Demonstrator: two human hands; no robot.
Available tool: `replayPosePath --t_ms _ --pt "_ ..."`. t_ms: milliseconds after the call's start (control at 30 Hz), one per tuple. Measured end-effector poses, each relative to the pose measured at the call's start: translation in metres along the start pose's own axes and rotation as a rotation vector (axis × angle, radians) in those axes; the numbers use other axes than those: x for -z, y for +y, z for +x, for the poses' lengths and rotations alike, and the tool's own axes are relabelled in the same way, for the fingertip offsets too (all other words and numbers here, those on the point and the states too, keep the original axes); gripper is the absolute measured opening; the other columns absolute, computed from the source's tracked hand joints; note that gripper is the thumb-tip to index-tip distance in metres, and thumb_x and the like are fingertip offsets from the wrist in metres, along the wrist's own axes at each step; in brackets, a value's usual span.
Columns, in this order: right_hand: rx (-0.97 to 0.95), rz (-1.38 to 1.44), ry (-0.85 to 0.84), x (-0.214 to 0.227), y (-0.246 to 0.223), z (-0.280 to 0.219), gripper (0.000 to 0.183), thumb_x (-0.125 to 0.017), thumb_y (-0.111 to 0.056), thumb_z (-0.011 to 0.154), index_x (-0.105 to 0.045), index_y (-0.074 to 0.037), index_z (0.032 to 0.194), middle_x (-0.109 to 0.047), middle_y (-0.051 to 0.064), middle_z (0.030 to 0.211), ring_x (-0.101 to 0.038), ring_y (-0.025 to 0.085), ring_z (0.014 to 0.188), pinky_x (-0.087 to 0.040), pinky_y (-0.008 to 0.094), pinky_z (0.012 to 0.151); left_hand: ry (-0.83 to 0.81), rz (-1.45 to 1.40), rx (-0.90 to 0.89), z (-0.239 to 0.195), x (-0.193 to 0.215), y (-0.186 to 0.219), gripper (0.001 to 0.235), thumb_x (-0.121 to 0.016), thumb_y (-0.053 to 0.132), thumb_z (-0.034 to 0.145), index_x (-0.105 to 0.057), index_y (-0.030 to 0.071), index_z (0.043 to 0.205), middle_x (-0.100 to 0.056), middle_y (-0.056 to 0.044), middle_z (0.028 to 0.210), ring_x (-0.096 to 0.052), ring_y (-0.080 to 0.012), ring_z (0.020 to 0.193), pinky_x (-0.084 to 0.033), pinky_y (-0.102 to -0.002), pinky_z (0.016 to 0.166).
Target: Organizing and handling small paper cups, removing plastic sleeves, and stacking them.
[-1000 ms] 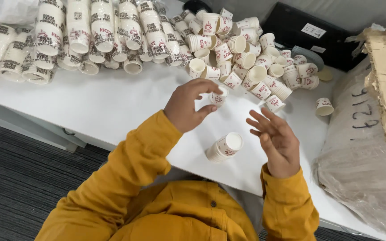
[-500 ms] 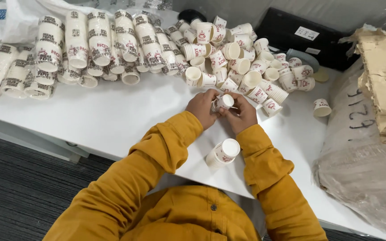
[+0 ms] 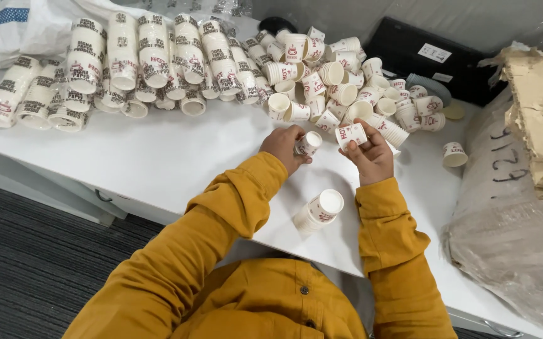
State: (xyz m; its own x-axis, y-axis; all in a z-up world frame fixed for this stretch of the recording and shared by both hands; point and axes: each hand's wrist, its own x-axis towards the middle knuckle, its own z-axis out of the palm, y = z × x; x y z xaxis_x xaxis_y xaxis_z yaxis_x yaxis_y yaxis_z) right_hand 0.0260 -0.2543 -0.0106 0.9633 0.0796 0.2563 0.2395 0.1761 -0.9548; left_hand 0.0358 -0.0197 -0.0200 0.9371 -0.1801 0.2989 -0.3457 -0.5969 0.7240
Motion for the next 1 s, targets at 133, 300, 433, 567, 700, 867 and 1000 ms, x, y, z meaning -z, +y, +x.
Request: replayPosePath --t_ms 133,300,433,567,700,867,1000 --pt "0.095 0.017 -0.047 0.007 -0.021 -0.011 0.046 -0.071 0.0 0.096 -0.049 0.0 0.136 -0.067 0.015 0.133 -0.067 0.02 0.117 -0.06 0.035 0.096 0.145 -0.021 -0.147 -0.002 0.014 0.01 0.072 -0.097 0.024 0.06 -0.063 0.004 0.121 -0.069 -0.016 0.118 -0.063 -0.0371 0.112 -0.05 -0.045 0.097" --pt "0.143 -0.048 -0.016 -0.014 -0.077 -0.057 0.047 -0.071 0.009 0.092 -0.051 0.002 0.134 -0.068 0.016 0.129 -0.067 0.021 0.117 -0.058 0.034 0.099 0.135 -0.43 -0.363 -0.031 0.067 0.065 0.059 -0.088 0.017 0.082 -0.062 0.006 0.134 -0.068 -0.014 0.133 -0.068 -0.0294 0.12 -0.055 -0.039 0.103" --pt "0.127 -0.107 -0.019 -0.046 -0.107 -0.086 0.049 -0.077 0.01 0.086 -0.055 0.005 0.13 -0.069 0.015 0.122 -0.068 0.021 0.113 -0.06 0.034 0.096 -0.048 -0.656 -0.503 -0.061 0.096 0.11 0.044 -0.081 0.008 0.09 -0.067 0.01 0.132 -0.071 -0.009 0.132 -0.072 -0.0215 0.117 -0.059 -0.033 0.103" --pt "0.103 -0.21 0.023 -0.069 -0.125 -0.109 0.051 -0.079 0.006 0.084 -0.062 0.008 0.132 -0.071 0.016 0.119 -0.071 0.02 0.107 -0.061 0.033 0.093 0.024 -0.592 -0.504 -0.08 0.099 0.116 0.032 -0.081 0.003 0.089 -0.075 0.013 0.119 -0.076 -0.007 0.122 -0.075 -0.02 0.112 -0.06 -0.031 0.099" --pt "0.122 -0.465 -0.03 -0.083 -0.134 -0.131 0.045 -0.071 0.004 0.094 -0.063 0.008 0.138 -0.076 0.017 0.119 -0.071 0.015 0.104 -0.057 0.028 0.093 0.045 -0.671 -0.397 -0.095 0.099 0.113 0.029 -0.072 -0.006 0.092 -0.077 0.012 0.114 -0.077 -0.007 0.12 -0.078 -0.0206 0.108 -0.064 -0.029 0.096" --pt "0.171 -0.61 0.102 -0.12 -0.117 -0.144 0.035 -0.07 0.006 0.092 -0.066 0.008 0.127 -0.077 0.019 0.111 -0.076 0.017 0.102 -0.062 0.031 0.094 0.138 -0.639 -0.339 -0.113 0.073 0.129 0.029 -0.068 -0.01 0.092 -0.076 0.008 0.112 -0.074 -0.009 0.121 -0.078 -0.022 0.105 -0.066 -0.029 0.091" --pt "0.383 -0.539 0.325 -0.122 -0.09 -0.145 0.023 -0.06 0.01 0.102 -0.059 0.008 0.126 -0.063 0.025 0.138 -0.062 0.026 0.132 -0.054 0.037 0.112 0.425 -0.569 -0.247 -0.118 0.049 0.132 0.022 -0.065 -0.003 0.099 -0.068 0.004 0.12 -0.069 -0.011 0.127 -0.071 -0.0247 0.116 -0.059 -0.034 0.101"
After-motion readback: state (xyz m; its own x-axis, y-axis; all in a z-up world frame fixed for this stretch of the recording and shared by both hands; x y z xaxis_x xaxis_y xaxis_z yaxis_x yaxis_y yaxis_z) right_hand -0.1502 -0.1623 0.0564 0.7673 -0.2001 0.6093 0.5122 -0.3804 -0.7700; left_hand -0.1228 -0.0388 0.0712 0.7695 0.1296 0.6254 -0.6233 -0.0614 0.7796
